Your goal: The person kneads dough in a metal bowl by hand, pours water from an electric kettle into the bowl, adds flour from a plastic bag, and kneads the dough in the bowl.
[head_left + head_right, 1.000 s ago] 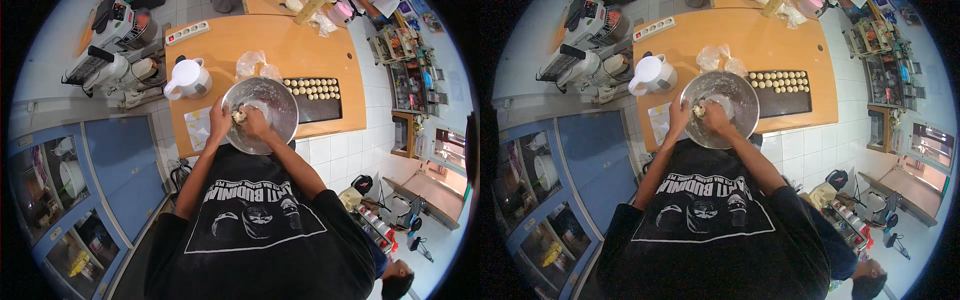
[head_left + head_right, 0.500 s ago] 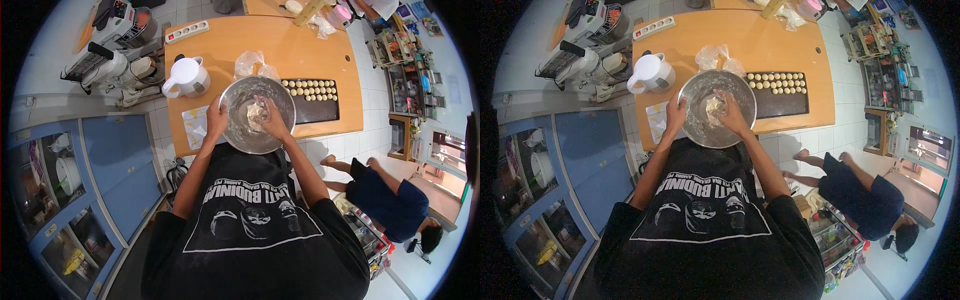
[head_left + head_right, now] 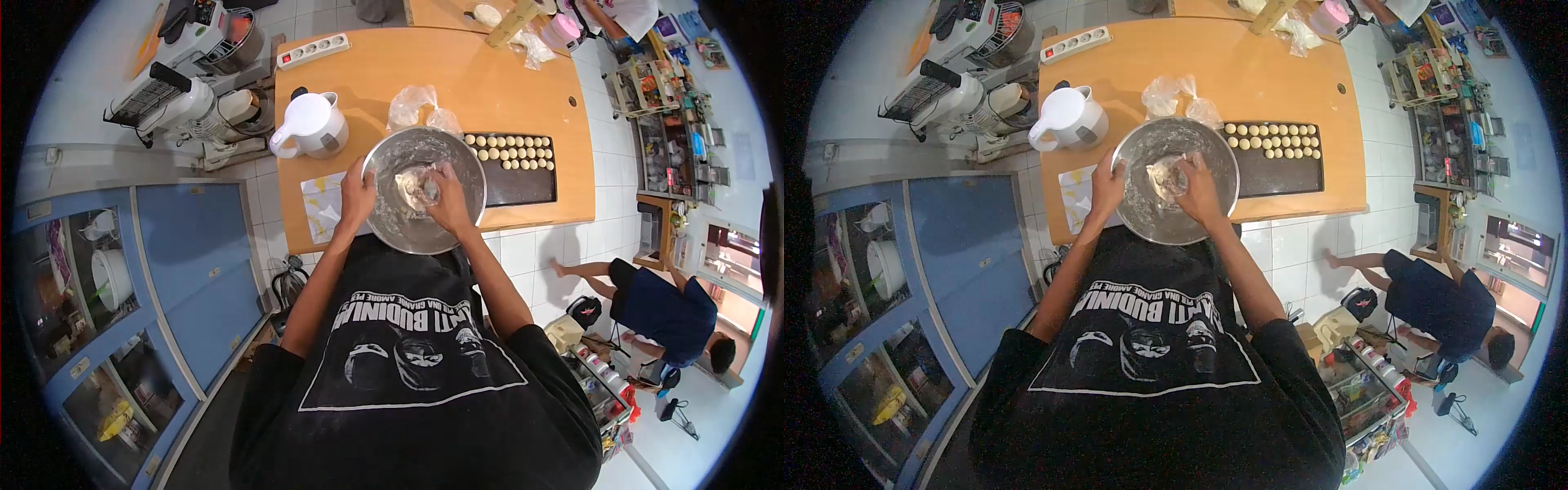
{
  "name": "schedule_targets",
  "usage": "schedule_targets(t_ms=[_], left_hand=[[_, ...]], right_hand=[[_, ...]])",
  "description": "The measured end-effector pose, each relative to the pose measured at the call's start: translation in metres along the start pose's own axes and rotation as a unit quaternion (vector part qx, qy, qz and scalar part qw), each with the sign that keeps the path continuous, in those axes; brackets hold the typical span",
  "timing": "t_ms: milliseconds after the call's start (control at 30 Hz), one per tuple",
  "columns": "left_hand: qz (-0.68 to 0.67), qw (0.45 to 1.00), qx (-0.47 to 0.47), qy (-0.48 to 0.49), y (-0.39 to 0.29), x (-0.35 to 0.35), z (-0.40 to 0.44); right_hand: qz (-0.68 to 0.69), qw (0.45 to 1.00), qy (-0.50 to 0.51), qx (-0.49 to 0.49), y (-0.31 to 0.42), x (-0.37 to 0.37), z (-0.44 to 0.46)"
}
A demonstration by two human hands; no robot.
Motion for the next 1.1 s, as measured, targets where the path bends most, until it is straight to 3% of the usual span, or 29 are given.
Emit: schedule_targets(t_ms=[167, 267, 333, 633, 867, 1067, 1100], left_hand=[[0.017, 1.0, -0.003, 0.007, -0.004, -0.002, 0.001], [0.021, 1.0, -0.01, 0.013, -0.001, -0.001, 0.001], [0.013, 1.0, -0.015, 0.015, -0.003, -0.001, 0.001], [0.007, 1.0, 0.0, 0.0, -0.002, -0.001, -0.001], [0.012, 1.0, 0.01, -0.02, -0.004, 0.006, 0.001], [0.029, 0.999, 0.044, -0.006, -0.008, 0.002, 0.006], [0.034, 0.998, 0.06, -0.008, -0.008, 0.001, 0.006]], right_hand=[[0.044, 0.999, 0.029, 0.005, -0.032, 0.009, 0.001], [0.002, 0.998, 0.063, -0.023, -0.022, 0.004, -0.004], [-0.037, 0.982, 0.148, -0.108, -0.023, 0.013, -0.011], [-0.263, 0.95, 0.17, -0.008, 0.003, 0.051, -0.042], [-0.262, 0.953, 0.152, -0.014, 0.006, 0.051, -0.035], [-0.081, 0.969, 0.194, 0.128, -0.025, 0.044, -0.016], [-0.085, 0.987, 0.11, 0.077, -0.024, 0.044, -0.019]])
Point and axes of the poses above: each hand's wrist, its own z-axis towards the middle knuckle, its own x-axis out of the palm, y = z × x, the point moved 1 cm from there along z, towards the middle knuckle, and after that the axes turned 4 degrees about x, right-handed, at the moved point
